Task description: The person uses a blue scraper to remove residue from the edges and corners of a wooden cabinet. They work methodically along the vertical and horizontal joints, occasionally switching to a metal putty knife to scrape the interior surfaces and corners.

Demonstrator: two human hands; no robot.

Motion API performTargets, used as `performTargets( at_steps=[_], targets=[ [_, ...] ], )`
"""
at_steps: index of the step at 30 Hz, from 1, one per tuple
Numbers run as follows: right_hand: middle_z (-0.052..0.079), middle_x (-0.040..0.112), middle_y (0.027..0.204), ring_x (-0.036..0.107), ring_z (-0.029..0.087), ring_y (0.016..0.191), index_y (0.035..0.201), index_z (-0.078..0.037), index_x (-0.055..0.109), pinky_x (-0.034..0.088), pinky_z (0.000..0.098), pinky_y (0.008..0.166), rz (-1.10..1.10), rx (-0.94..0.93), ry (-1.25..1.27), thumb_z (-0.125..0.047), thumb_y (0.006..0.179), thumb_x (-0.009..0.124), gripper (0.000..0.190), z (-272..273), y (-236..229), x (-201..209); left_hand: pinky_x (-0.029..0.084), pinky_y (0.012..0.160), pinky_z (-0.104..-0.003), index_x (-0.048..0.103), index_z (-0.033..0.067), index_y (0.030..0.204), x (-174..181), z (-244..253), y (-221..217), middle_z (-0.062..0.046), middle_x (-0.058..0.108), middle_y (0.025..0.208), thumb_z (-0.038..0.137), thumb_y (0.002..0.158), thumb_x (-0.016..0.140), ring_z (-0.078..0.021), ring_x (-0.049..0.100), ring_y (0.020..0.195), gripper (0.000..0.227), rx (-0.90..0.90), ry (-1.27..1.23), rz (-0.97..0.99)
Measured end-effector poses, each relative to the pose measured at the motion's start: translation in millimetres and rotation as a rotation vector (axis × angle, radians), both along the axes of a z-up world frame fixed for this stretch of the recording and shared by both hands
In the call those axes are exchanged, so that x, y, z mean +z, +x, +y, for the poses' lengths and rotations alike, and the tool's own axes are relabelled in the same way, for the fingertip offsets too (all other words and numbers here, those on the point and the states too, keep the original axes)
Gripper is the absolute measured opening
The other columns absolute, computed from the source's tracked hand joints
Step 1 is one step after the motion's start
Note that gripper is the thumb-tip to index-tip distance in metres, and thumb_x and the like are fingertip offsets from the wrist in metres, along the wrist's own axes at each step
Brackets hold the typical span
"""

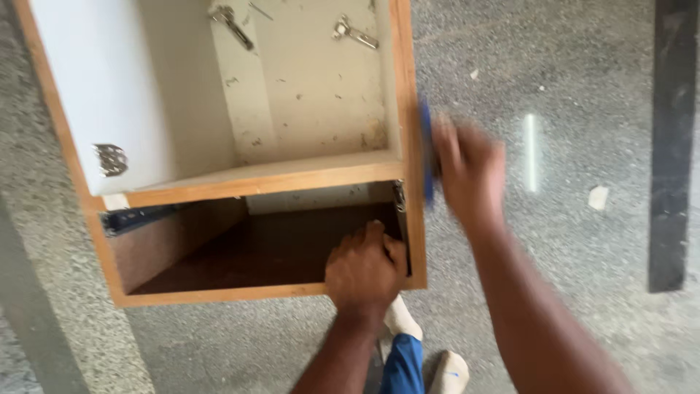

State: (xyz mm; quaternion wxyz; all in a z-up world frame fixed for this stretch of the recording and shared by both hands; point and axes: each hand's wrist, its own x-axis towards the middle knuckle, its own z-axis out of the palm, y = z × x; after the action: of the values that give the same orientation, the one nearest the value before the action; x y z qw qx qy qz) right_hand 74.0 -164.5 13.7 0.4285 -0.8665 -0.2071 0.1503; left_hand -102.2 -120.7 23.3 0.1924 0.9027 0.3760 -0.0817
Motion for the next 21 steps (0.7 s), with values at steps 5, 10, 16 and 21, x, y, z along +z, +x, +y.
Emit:
performTargets(
  at_steps=[5, 10, 16, 21],
  targets=[
    [0.003, 0.054, 0.060, 0.044, 0.010, 0.042, 0.077, -0.008, 0.065, 0.037, 0.0302, 0.035, 0.251, -0.020, 0.227, -0.024, 0.114, 0.056, 0.042, 32.7, 73.8, -76.2, 0.059, 0.069, -0.047, 0.072, 0.0082, 0.093, -6.3, 3.6, -0.1, -0.013, 0.074, 0.082, 0.026, 0.085, 0.056, -0.0323, 0.071, 0.073, 0.025, 0.024, -0.029, -0.048],
    [0.006, 0.065, 0.068, 0.059, 0.011, 0.050, 0.090, -0.003, 0.069, 0.049, 0.0302, 0.036, 0.102, -0.003, -0.053, -0.024, 0.107, 0.053, 0.031, -62.5, -55.3, -6.8, 0.058, 0.068, -0.048, 0.072, 0.0084, 0.093, 0.3, -3.5, -3.4, -0.014, 0.074, 0.081, 0.027, 0.084, 0.057, -0.0330, 0.070, 0.073, 0.026, 0.038, -0.065, 0.035],
    [0.005, 0.061, 0.061, 0.058, 0.010, 0.046, 0.081, -0.006, 0.065, 0.044, 0.0316, 0.037, 0.053, -0.004, -0.004, -0.025, 0.113, 0.051, 0.040, -2.2, 8.7, -31.2, 0.058, 0.069, -0.048, 0.073, 0.0078, 0.093, -3.8, 5.1, -3.6, -0.013, 0.074, 0.083, 0.025, 0.084, 0.056, -0.0333, 0.070, 0.074, 0.026, 0.048, -0.032, -0.085],
    [0.003, 0.057, 0.058, 0.052, 0.009, 0.043, 0.073, -0.007, 0.063, 0.040, 0.0283, 0.035, 0.118, -0.029, 0.133, -0.027, 0.112, 0.055, 0.045, 39.7, 68.1, -60.3, 0.058, 0.070, -0.047, 0.073, 0.0067, 0.099, -6.6, 3.3, -6.2, -0.015, 0.074, 0.082, 0.025, 0.085, 0.057, -0.0335, 0.071, 0.073, 0.029, 0.050, 0.001, -0.095]
  ],
)
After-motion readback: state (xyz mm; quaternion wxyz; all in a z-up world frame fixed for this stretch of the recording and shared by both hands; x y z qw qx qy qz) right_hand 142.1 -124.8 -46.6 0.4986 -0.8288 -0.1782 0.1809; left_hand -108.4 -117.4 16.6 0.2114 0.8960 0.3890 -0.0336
